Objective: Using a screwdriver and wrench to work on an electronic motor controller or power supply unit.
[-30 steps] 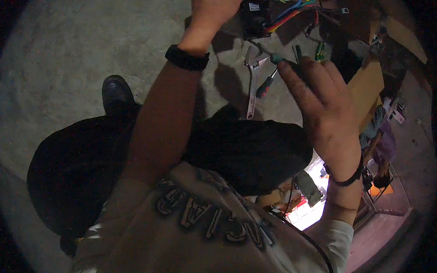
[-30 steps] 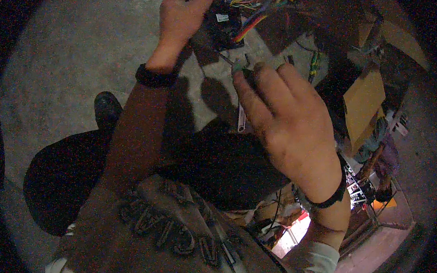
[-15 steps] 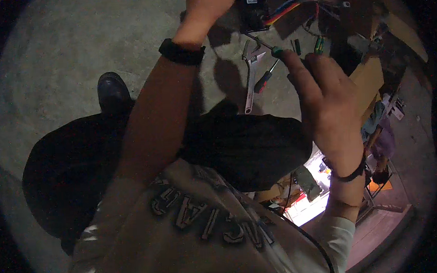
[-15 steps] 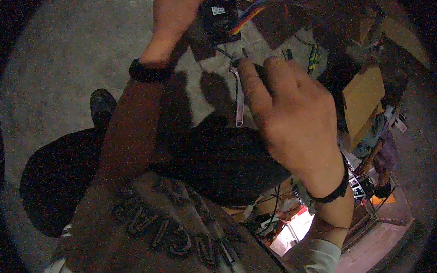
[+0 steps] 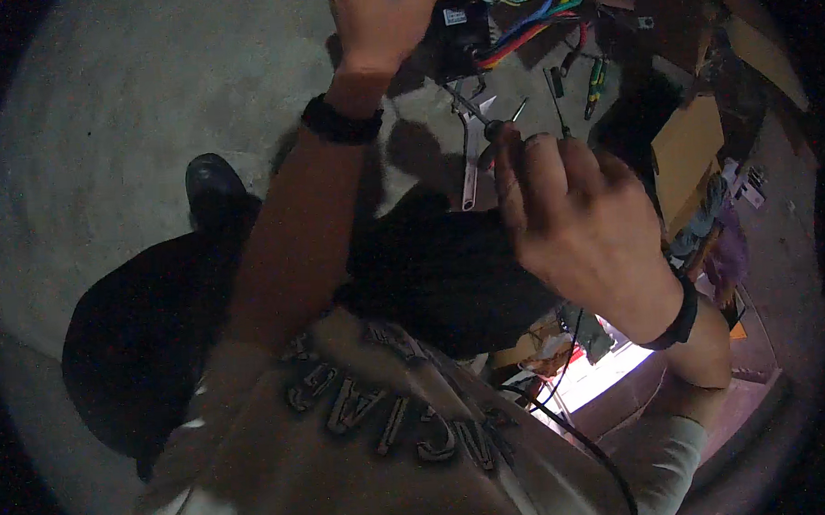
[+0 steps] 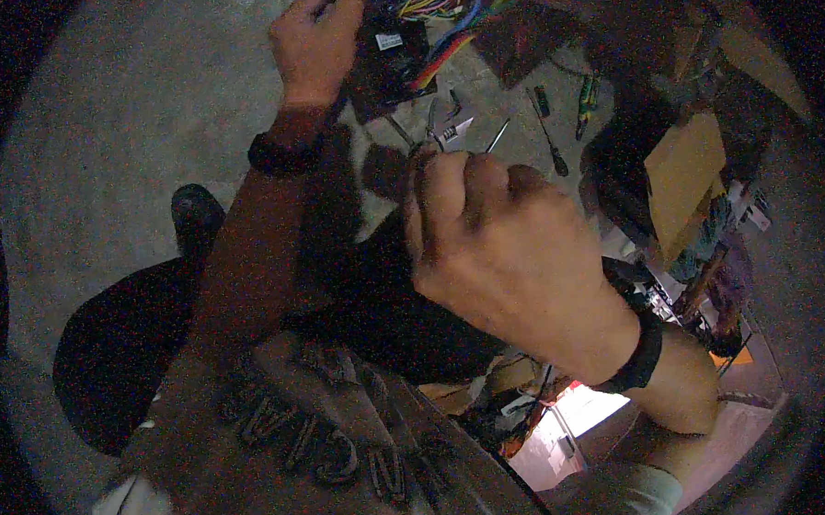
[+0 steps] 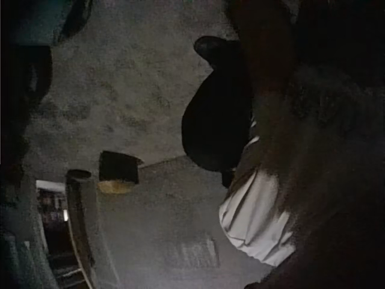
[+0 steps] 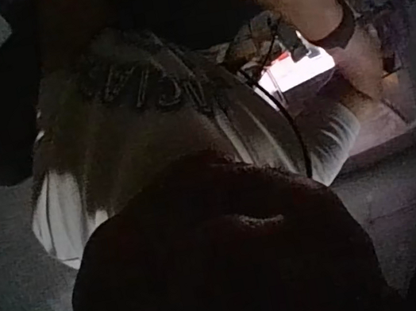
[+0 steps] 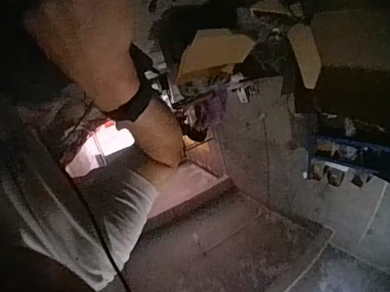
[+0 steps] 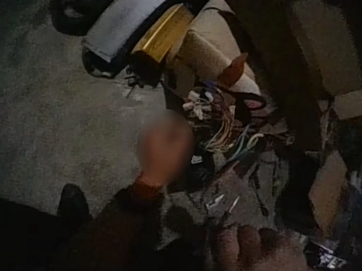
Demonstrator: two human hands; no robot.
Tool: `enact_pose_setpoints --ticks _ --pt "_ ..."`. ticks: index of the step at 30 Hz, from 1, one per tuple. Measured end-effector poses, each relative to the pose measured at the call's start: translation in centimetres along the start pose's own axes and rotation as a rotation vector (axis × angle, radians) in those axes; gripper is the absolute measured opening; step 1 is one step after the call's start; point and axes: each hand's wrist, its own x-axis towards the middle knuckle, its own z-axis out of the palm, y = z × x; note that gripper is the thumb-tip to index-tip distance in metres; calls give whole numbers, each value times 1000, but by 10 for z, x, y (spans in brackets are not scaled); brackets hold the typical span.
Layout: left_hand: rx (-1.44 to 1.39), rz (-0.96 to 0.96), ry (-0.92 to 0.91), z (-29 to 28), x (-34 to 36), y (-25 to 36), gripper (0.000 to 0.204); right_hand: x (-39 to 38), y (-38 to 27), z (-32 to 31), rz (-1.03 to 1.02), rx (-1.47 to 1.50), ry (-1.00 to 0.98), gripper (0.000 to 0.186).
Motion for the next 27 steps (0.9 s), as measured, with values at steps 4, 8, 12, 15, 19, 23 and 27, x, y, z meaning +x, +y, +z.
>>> enact_pose_setpoints --ticks 4,8,12,15,19,23,27 --pt "86 58 0 1 -6 -11 27 4 0 6 90 68 4 33" --pt "62 169 31 3 1 -16 25 6 -9 5 159 109 -45 45" --pt "323 520 166 11 3 -38 20 10 -11 4 235 207 -89 56" --pt "188 194 138 11 -3 -3 16 9 -10 10 272 289 2 51" --pt "56 -4 158 9 -4 8 18 13 -8 7 334 346 0 43" --pt "62 84 118 9 1 7 20 15 -12 7 448 422 18 36" --pt "136 9 103 10 -2 8 21 16 -13 7 540 516 24 31"
